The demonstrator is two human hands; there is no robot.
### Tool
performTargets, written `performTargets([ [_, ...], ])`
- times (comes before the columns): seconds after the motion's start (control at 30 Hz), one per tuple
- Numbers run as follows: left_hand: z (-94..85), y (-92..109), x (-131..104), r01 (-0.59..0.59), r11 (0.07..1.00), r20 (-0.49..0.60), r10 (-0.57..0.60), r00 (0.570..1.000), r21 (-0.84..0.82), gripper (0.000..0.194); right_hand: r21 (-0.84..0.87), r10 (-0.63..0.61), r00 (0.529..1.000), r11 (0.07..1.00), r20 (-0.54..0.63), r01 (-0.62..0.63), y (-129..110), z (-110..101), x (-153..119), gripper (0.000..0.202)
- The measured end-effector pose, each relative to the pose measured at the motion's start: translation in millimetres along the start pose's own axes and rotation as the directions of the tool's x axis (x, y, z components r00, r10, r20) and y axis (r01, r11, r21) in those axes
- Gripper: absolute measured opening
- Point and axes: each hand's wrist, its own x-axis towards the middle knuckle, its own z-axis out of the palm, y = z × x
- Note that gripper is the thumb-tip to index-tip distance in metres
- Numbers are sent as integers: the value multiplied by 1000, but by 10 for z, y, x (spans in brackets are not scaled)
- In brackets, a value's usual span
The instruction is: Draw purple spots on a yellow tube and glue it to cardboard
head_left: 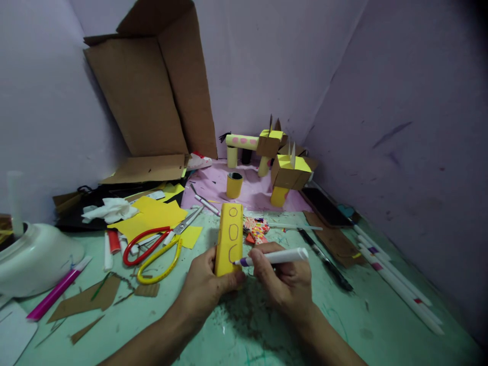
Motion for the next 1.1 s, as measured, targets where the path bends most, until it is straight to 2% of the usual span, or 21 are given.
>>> performTargets([
  [0.2, -26, -31, 11, 16, 1000, 5, -16, 1000, 2, 50, -77, 43, 998, 996, -35, -45, 16, -21, 5, 20],
  [0.43, -19, -23, 11, 6, 1000, 24, -7, 1000, 20, 58, -130, 10, 995, 991, -99, -23, 50, -32, 8, 21],
  [0.63, -21, -36, 7, -10, 998, 12, 9, 1000, 63, 55, -47, 54, 989, 997, -136, -61, 98, -19, -40, 11],
  [0.9, -23, -47, 9, -27, 993, 3, 26, 1000, 116, 56, 111, 108, 985, 989, -135, -93, 76, 21, -68, 8],
  [1.03, -13, -44, 11, -16, 998, -28, 18, 999, 59, 57, 257, 248, 949, 947, -196, -194, 77, 31, -58, 9],
  [1.1, -22, -48, 19, -14, 999, -69, 18, 997, 52, 60, 298, 360, 918, 906, -164, -302, 84, 40, -47, 13],
])
